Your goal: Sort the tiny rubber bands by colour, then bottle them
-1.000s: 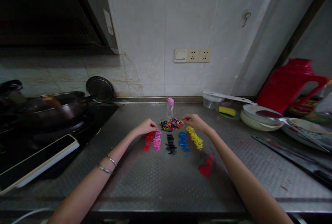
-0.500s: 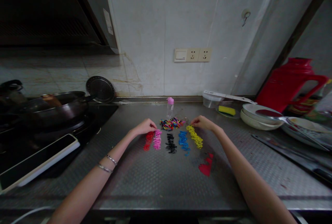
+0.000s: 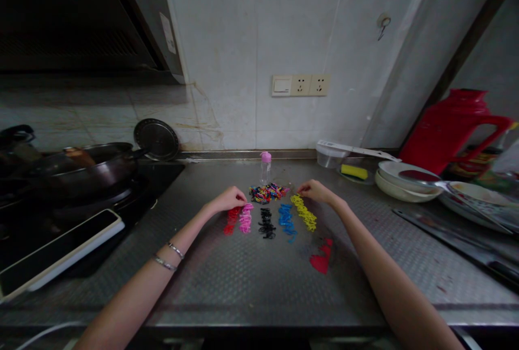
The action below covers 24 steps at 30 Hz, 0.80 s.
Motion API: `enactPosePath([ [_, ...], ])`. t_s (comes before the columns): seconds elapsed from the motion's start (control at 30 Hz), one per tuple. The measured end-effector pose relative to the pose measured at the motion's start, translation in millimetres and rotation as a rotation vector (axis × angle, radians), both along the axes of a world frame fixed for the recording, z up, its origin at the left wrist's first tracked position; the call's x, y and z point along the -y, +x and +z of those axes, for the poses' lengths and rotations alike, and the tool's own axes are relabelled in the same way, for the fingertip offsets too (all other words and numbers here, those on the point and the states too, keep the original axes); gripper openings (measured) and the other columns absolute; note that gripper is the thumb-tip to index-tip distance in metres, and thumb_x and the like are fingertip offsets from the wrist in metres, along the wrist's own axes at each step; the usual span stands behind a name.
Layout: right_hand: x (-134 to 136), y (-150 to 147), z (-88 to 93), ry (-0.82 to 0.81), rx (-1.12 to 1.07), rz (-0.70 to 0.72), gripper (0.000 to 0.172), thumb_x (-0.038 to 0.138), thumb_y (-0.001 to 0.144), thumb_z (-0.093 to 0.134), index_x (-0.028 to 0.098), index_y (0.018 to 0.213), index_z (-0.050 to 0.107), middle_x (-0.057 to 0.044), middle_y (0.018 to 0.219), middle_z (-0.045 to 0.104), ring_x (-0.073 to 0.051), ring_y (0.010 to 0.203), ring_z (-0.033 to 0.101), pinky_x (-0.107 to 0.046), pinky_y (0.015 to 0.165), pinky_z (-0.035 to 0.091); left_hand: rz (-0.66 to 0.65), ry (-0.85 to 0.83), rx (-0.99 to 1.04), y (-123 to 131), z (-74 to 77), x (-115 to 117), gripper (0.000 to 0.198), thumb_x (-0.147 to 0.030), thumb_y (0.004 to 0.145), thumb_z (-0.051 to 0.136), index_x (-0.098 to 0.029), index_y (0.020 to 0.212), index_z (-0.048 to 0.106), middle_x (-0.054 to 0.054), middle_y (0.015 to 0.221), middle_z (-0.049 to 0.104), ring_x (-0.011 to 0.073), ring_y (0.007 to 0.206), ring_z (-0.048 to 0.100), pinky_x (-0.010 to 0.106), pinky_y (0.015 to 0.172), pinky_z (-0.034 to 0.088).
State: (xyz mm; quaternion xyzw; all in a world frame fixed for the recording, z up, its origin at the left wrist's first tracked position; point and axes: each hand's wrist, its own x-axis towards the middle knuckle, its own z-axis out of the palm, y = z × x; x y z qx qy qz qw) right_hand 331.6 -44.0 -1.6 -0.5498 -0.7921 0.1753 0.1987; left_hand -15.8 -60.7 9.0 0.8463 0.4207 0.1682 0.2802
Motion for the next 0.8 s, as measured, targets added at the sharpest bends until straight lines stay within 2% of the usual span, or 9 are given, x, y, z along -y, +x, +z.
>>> enactPosePath([
  [0.43,0.3,-11.2,-1.4,0.011,-0.003,0.049,0.027,0.015,0.070,0.047,0.015,0.083,0.071,-0.002,0.076,0.070,-0.013,0.067,0.061,-0.021,0.064,0.045,-0.042,-0.012,0.028,4.5,5.0,5.3,0.029,-0.031,0.073,0.054,-0.010,0.081,0.072,0.006,0.076,0.070,0.0145,0.066,0.058,0.021,0.062,0.040],
  [0.6,3.6,-14.7,2.7,0.074,-0.016,0.005,0.027,0.015,0.071,0.047,0.016,0.083,0.070,-0.002,0.075,0.069,-0.014,0.067,0.060,-0.022,0.065,0.045,0.063,0.017,0.097,2.7,4.3,1.8,0.030,-0.034,0.073,0.054,-0.011,0.080,0.072,0.005,0.075,0.069,0.0163,0.069,0.058,0.023,0.064,0.041],
  [0.7,6.5,-20.2,3.1,0.176,-0.015,-0.060,0.028,0.015,0.074,0.046,0.016,0.088,0.070,-0.005,0.085,0.069,-0.016,0.077,0.060,-0.023,0.073,0.045,0.139,0.059,0.140,-2.7,3.8,-3.7,0.031,-0.034,0.075,0.052,-0.010,0.082,0.071,0.006,0.079,0.069,0.0171,0.072,0.058,0.025,0.069,0.042],
  [0.8,11.7,-29.6,1.4,0.247,0.101,-0.141,0.029,0.019,0.078,0.046,0.017,0.099,0.067,-0.007,0.098,0.065,-0.018,0.093,0.056,-0.024,0.080,0.042,0.220,0.102,0.191,-9.0,4.7,-7.5,0.035,-0.037,0.077,0.050,-0.010,0.083,0.070,0.007,0.081,0.069,0.0171,0.074,0.058,0.026,0.070,0.042],
])
